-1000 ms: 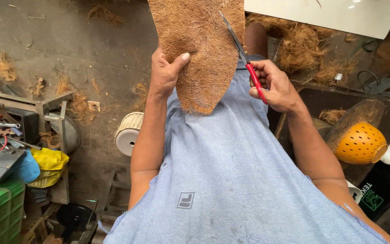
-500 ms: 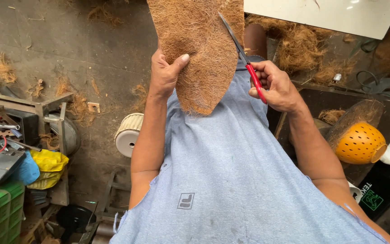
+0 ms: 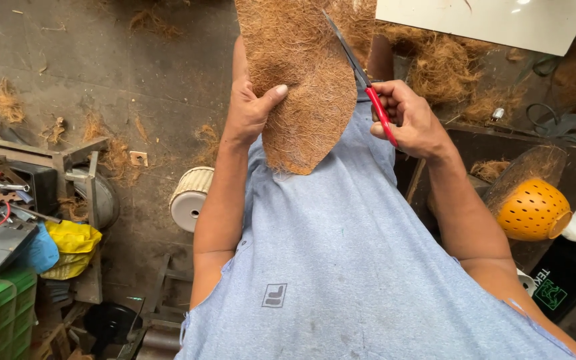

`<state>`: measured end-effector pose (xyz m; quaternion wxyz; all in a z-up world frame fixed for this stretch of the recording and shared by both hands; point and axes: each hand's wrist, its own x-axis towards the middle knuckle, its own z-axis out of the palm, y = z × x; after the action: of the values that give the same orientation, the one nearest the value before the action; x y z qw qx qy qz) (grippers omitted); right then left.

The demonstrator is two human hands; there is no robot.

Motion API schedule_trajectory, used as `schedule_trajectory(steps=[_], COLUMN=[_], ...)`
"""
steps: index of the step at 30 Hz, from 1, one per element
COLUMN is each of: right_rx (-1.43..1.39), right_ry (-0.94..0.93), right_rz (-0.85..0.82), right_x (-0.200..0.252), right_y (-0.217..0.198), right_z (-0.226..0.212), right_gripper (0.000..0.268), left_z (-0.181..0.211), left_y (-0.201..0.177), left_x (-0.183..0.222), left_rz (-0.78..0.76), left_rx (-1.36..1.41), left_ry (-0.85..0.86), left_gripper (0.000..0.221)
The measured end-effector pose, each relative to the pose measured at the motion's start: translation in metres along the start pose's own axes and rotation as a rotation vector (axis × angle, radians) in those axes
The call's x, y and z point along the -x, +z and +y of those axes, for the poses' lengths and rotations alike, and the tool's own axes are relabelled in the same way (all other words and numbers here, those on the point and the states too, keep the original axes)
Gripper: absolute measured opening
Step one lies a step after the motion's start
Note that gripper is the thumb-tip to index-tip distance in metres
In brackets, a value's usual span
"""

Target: Cutting and trimming shapes from coconut fiber mats using scissors.

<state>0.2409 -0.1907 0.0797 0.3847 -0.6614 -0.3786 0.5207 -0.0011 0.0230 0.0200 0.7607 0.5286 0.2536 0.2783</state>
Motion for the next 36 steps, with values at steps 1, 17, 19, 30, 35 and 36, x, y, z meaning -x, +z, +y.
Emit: schedule_trajectory(steps=[1, 17, 19, 30, 35, 36], right_rx=[0.000, 0.057, 0.062, -0.168, -0.142, -0.151], right_ry=[-0.001, -0.009, -0.023, -0.114, -0.138, -0.135], right_rz=[-0.001, 0.016, 0.014, 0.063, 0.069, 0.075], right_x=[0.000, -0.008, -0.011, -0.035, -0.061, -0.066], right_y=[0.001, -0.007, -0.009, -0.036, -0.057, -0.058], right_z=[-0.001, -0.011, -0.011, -0.006, -0.019, -0.026], right_gripper=[0.069, 0.075, 0.078, 0.080, 0.075, 0.075], left_z=[0.002, 0.017, 0.020, 0.018, 0.024, 0.024], left_y=[0.000, 0.010, 0.009, 0.003, 0.002, 0.004], left_x=[0.000, -0.008, -0.010, -0.058, -0.090, -0.096], left_rz=[0.001, -0.125, -0.134, -0.085, -0.068, -0.108], left_rx=[-0.001, 0.115, 0.115, 0.022, -0.088, -0.018], left_ry=[0.001, -0.043, -0.033, 0.060, 0.014, 0.016], left_gripper=[0.099, 0.055, 0.053, 0.028, 0.030, 0.032])
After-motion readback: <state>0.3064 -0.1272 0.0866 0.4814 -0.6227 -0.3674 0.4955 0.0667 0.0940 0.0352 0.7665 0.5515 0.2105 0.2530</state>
